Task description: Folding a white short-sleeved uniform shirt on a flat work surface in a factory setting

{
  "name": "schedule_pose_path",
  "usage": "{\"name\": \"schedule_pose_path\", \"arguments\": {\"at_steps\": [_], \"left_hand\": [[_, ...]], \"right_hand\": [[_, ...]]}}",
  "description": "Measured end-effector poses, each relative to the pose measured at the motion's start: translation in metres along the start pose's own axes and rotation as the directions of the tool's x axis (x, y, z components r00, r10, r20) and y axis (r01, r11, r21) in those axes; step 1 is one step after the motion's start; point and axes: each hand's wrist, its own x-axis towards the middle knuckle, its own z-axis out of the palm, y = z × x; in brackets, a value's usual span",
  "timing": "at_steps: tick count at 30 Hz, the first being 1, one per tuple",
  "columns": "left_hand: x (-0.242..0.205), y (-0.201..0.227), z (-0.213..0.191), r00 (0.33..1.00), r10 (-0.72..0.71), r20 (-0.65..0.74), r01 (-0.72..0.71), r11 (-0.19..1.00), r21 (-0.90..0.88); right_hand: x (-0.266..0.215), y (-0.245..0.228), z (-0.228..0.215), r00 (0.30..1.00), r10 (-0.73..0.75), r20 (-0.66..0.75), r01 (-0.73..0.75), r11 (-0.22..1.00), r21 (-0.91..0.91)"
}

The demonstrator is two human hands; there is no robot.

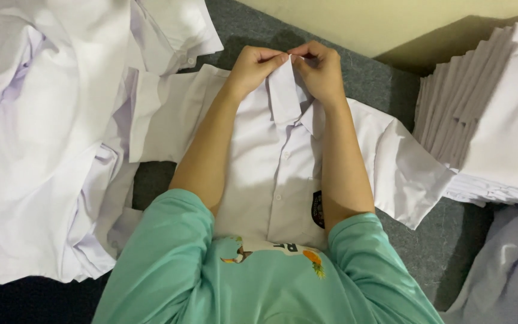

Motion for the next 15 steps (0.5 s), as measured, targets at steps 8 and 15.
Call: {"name": "schedule_pose_path", "arguments": {"at_steps": [8,15], "left_hand": [[0.002,-0.004,0.002,0.993,0.116,-0.012,-0.115,0.990,0.086],[-0.001,0.003,0.010,0.989,0.081,-0.123,-0.068,0.992,0.106]], "right_hand": [[0.001,0.005,0.003,0.998,0.003,-0.065,-0.003,1.000,-0.001],[0.001,0.001,0.001,0.999,-0.006,-0.045,0.004,0.999,-0.045]]}}
